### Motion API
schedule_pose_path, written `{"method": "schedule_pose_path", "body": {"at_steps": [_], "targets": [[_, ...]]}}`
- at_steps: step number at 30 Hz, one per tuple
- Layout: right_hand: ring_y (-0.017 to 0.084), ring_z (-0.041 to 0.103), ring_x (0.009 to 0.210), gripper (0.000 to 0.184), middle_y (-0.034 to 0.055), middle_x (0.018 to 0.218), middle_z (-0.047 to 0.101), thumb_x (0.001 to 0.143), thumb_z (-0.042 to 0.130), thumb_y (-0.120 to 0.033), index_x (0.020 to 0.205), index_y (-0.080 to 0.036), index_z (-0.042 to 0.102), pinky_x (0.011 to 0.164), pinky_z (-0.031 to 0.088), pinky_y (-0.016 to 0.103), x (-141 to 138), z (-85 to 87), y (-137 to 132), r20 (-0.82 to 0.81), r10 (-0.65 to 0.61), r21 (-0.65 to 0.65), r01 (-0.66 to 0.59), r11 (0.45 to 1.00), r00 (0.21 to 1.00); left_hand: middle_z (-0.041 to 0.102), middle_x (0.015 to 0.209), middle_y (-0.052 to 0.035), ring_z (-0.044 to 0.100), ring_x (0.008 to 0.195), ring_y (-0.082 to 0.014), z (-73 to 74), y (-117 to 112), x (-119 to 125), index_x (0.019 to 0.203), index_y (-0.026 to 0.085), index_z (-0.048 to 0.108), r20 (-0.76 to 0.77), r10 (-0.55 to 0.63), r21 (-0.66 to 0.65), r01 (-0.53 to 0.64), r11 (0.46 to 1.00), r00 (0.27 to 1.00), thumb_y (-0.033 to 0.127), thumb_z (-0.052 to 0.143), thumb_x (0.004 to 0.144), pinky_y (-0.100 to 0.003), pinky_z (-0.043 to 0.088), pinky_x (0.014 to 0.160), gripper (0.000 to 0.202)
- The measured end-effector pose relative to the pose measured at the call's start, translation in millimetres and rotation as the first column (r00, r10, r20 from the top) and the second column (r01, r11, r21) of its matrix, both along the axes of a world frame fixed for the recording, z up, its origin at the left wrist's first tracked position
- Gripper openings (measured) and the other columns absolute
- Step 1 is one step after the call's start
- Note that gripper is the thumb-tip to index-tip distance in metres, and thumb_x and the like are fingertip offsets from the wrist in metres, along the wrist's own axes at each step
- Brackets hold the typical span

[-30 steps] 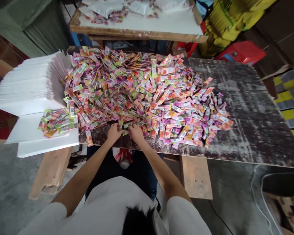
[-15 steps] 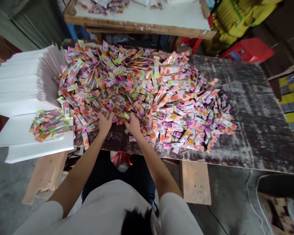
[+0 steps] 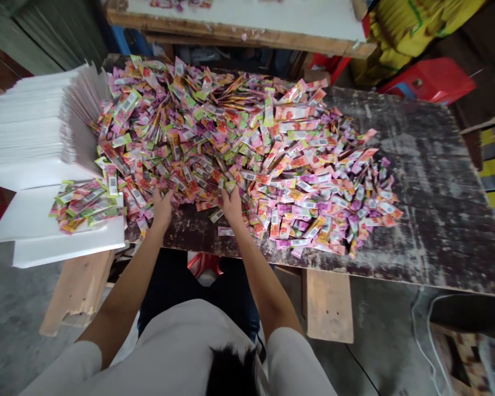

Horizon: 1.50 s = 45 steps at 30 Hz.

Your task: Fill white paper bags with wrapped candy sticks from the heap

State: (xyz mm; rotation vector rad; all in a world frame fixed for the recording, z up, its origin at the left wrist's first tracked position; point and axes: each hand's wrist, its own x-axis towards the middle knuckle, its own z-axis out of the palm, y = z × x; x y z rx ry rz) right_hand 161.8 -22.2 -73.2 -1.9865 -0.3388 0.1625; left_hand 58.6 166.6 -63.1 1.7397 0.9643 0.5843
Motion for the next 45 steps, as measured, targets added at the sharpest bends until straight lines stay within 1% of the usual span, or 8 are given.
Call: {"method": "schedule_pose_path", "body": {"at_steps": [6,12,21,28,33,38,41,45], "targets": [[0.027,0.063,0.099,0.053,0.0131,0.106,0.068,0.079,0.063,-0.046,0.120,-0.014,0.051,0.085,0.048,0.035,-1.3,12.9,42.0,-0.034,0.060,-0.304,-0.067,0.950,0.998,0.070,0.105,-0.0159,0.064,0.108,-0.0299,12.8,6.6,76.3,0.104,0.015,0.062,-0.299,-0.082,0.097,0.116,0.989,0.951,0.038,0.079,0.066,-0.038,0.047,0.093,0.048],[0.029,0.066,0.096,0.037,0.0151,0.100,0.071,0.085,0.056,-0.033,0.118,-0.017,0.061,0.081,0.048,0.034,8.9,12.0,68.0,-0.008,0.080,-0.618,-0.068,0.783,0.997,0.071,0.103,-0.0207,0.066,0.104,-0.0338,6.7,-3.3,77.8,0.103,0.013,0.067,-0.469,-0.048,0.201,0.159,0.967,0.882,0.044,0.069,0.076,-0.040,0.049,0.086,0.041],[0.028,0.065,0.093,0.042,0.0122,0.100,0.072,0.080,0.063,-0.045,0.112,-0.018,0.063,0.080,0.048,0.033,-6.5,-1.9,45.1,-0.067,0.256,-0.497,-0.255,0.830,0.964,0.073,0.094,-0.0164,0.068,0.096,-0.0304,-2.7,-8.3,65.7,0.094,0.013,0.070,-0.427,-0.183,0.123,0.257,0.958,0.886,0.046,0.069,0.076,-0.035,0.049,0.082,0.038],[0.025,0.063,0.086,0.038,0.0105,0.097,0.070,0.079,0.053,-0.038,0.108,-0.014,0.061,0.080,0.048,0.035,-5.6,7.7,6.1,0.005,0.117,-0.184,-0.115,0.976,0.993,0.073,0.098,-0.0086,0.066,0.094,-0.0219,9.7,-13.1,31.9,0.100,0.014,0.067,-0.152,-0.177,0.077,0.190,0.979,0.972,0.037,0.069,0.079,-0.031,0.049,0.087,0.032],[0.026,0.063,0.090,0.032,0.0117,0.097,0.069,0.077,0.052,-0.032,0.103,-0.015,0.062,0.081,0.048,0.036,-23.5,10.7,-10.8,0.031,0.283,-0.277,-0.264,0.924,0.959,0.067,0.111,-0.0118,0.061,0.109,-0.0242,22.8,-10.0,-51.9,0.103,0.018,0.066,-0.163,-0.077,0.261,0.118,0.958,0.984,0.038,0.047,0.093,-0.039,0.046,0.099,0.029],[0.027,0.060,0.108,0.041,0.0140,0.115,0.066,0.077,0.055,-0.024,0.118,-0.016,0.060,0.094,0.047,0.038,-65.8,-9.0,-6.5,0.023,0.439,-0.332,-0.407,0.851,0.898,0.037,0.152,-0.0125,0.027,0.145,-0.0312,-7.1,-2.5,-136.3,0.099,0.021,0.068,-0.369,0.126,0.409,0.039,0.912,0.921,0.033,0.048,0.091,-0.050,0.023,0.119,0.025],[0.026,0.058,0.115,0.046,0.0146,0.124,0.062,0.077,0.055,-0.019,0.123,-0.017,0.058,0.098,0.045,0.039,-80.3,-18.8,2.3,0.019,0.461,-0.355,-0.425,0.833,0.887,0.032,0.156,-0.0105,0.020,0.148,-0.0299,-24.5,-4.9,-124.1,0.100,0.021,0.069,-0.419,0.089,0.290,0.040,0.956,0.904,0.031,0.047,0.091,-0.049,0.022,0.120,0.026],[0.026,0.059,0.113,0.046,0.0139,0.119,0.065,0.076,0.056,-0.019,0.121,-0.017,0.058,0.097,0.046,0.040,-79.9,-23.1,7.5,-0.005,0.402,-0.354,-0.377,0.856,0.916,0.046,0.147,-0.0142,0.033,0.143,-0.0292,-27.0,-28.5,-49.6,0.104,0.019,0.070,-0.343,-0.030,0.183,0.098,0.978,0.939,0.031,0.047,0.092,-0.049,0.029,0.117,0.028]]}}
